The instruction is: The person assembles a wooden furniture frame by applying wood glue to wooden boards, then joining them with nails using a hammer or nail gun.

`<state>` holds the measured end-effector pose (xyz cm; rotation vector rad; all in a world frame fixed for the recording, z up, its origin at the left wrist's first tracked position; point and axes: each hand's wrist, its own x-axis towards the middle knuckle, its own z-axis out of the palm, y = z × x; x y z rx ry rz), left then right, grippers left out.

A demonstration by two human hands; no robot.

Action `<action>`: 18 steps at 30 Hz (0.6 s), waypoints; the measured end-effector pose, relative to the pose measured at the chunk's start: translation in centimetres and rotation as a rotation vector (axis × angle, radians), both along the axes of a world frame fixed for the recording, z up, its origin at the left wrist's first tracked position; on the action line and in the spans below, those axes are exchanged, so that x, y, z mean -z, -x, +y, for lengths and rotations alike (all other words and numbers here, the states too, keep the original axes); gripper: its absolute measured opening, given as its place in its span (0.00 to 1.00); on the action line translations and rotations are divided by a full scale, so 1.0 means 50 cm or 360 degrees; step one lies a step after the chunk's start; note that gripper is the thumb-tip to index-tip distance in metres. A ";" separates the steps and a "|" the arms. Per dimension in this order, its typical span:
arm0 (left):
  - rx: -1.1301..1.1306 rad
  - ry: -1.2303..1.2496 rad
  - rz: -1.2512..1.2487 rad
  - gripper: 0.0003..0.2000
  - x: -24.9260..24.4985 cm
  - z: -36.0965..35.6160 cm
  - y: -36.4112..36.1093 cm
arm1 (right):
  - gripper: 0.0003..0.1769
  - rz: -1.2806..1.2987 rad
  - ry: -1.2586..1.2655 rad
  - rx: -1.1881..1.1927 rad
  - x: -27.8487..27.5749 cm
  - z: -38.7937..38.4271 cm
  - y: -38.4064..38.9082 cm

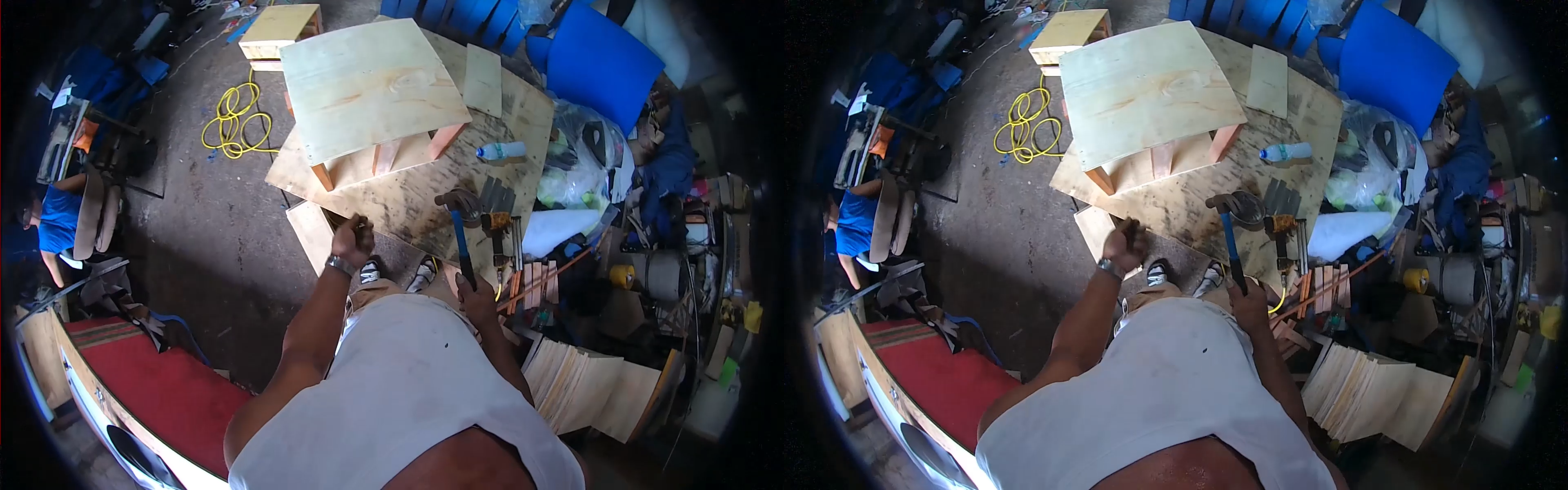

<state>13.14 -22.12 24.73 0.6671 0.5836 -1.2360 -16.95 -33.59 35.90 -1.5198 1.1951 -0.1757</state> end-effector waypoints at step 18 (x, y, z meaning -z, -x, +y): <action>0.0329 -0.0135 -0.2744 0.08 -0.186 -0.289 -0.318 | 0.14 -0.0333 0.0049 0.0020 -0.089 -0.050 -0.074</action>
